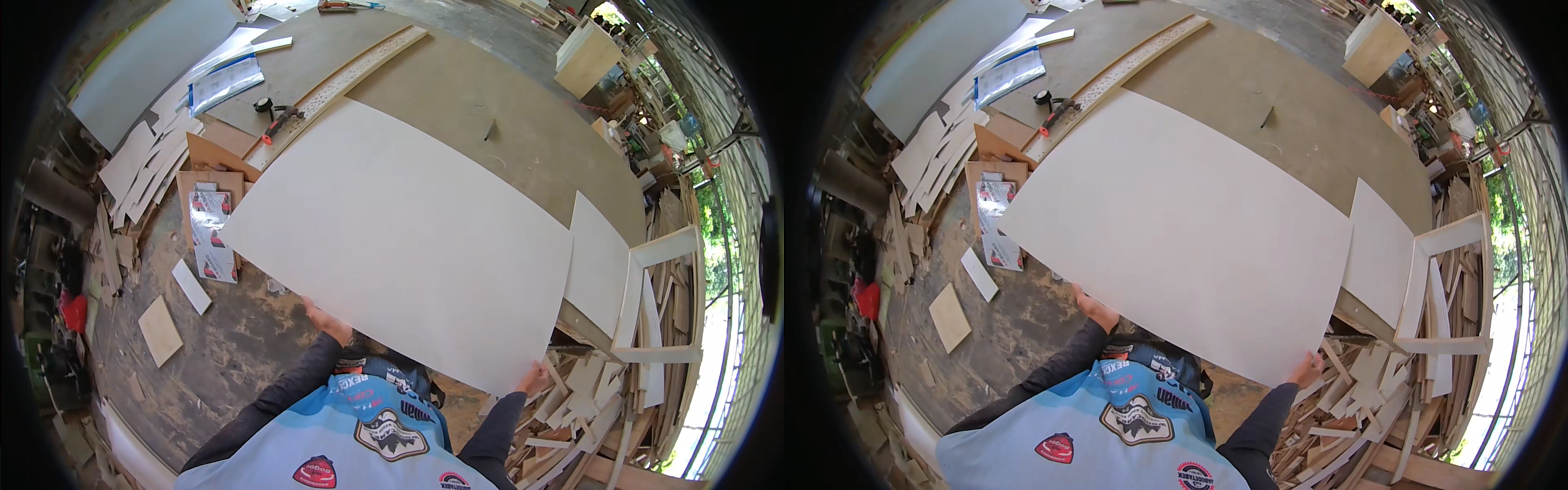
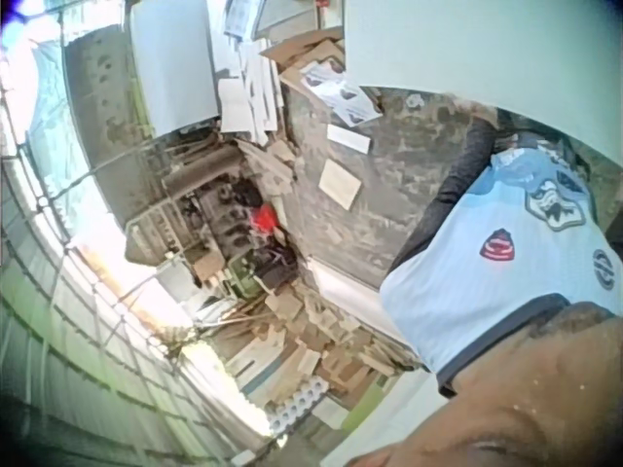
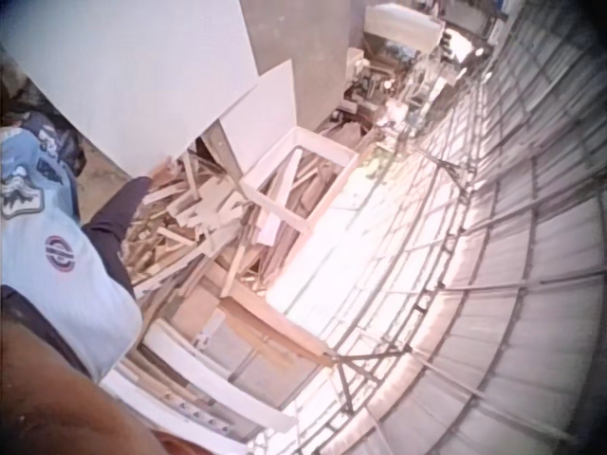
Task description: The person organizes boards from a stack, measures them using a tape measure, and hammers a long perforated board onto a wooden surface.
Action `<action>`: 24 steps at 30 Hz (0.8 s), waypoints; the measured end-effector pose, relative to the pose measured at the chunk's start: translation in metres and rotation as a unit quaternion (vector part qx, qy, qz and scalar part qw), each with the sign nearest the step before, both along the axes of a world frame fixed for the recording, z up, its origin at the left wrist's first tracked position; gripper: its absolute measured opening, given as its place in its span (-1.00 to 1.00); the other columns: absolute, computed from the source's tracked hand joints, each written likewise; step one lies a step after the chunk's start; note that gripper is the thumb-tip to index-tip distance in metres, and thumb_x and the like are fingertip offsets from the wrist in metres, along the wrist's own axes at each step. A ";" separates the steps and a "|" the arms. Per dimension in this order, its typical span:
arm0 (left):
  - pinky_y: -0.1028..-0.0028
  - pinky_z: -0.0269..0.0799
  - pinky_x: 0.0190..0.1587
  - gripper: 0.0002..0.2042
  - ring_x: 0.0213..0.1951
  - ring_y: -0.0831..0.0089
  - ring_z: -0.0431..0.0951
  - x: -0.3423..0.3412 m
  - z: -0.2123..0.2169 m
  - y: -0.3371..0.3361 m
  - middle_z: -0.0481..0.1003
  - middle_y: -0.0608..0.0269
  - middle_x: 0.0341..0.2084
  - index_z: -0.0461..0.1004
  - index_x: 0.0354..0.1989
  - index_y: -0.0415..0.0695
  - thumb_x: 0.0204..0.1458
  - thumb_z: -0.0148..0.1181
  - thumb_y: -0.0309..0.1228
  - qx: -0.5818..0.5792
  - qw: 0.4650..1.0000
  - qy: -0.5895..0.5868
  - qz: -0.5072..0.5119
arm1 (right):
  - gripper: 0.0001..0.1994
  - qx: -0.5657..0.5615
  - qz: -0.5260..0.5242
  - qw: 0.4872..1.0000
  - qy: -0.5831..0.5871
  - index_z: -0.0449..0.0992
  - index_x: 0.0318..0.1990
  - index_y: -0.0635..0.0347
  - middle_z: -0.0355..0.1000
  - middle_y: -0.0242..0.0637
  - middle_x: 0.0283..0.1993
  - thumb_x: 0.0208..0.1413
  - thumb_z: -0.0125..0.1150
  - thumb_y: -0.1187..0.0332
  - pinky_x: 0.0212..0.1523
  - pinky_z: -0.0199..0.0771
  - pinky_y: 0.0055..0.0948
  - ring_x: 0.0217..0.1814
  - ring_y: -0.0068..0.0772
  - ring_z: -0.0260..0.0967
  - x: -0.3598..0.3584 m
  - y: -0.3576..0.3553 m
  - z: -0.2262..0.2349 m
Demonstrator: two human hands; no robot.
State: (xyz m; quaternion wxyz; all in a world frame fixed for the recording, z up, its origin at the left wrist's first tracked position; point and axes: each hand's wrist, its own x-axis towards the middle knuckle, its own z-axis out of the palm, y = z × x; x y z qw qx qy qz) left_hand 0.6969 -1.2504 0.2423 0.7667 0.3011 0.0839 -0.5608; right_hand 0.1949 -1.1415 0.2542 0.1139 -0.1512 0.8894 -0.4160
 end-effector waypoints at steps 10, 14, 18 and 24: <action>0.10 0.13 0.31 -0.30 0.26 0.11 0.24 -0.007 -0.028 -0.051 0.24 0.16 0.27 0.15 0.33 -0.07 0.23 -0.39 0.24 0.032 0.995 0.024 -0.089 | -0.68 -0.028 0.060 0.997 0.029 0.44 -0.09 0.34 0.45 -0.10 -0.10 0.01 0.21 0.37 -0.03 0.38 -0.22 -0.08 -0.16 0.41 -0.021 -0.035 -0.018; 0.10 0.09 0.33 -0.27 0.29 0.11 0.20 -0.019 -0.036 -0.080 0.20 0.16 0.30 0.11 0.35 -0.06 0.23 -0.46 0.26 0.065 0.990 0.019 -0.120 | -0.61 -0.068 0.103 0.991 0.059 0.43 -0.04 0.34 0.43 -0.05 -0.01 -0.07 0.24 0.41 0.05 0.36 -0.25 0.02 -0.17 0.40 -0.054 -0.049 -0.051; 0.10 0.03 0.36 -0.24 0.32 0.11 0.16 -0.014 -0.041 -0.105 0.13 0.15 0.35 0.08 0.38 -0.05 0.22 -0.55 0.27 0.066 0.990 -0.014 -0.123 | -0.54 -0.041 0.101 0.994 0.014 0.43 0.00 0.32 0.47 -0.05 0.00 -0.13 0.28 0.37 0.05 0.39 -0.25 0.05 -0.17 0.44 -0.051 -0.082 -0.052; 0.09 0.00 0.37 -0.22 0.33 0.12 0.12 -0.026 -0.051 -0.135 0.11 0.16 0.36 0.09 0.37 -0.05 0.20 -0.56 0.29 0.099 0.984 -0.023 -0.145 | -0.45 0.007 0.113 0.993 0.034 0.38 0.07 0.32 0.46 -0.03 0.02 -0.15 0.31 0.34 0.08 0.39 -0.26 0.08 -0.12 0.42 -0.064 -0.094 -0.056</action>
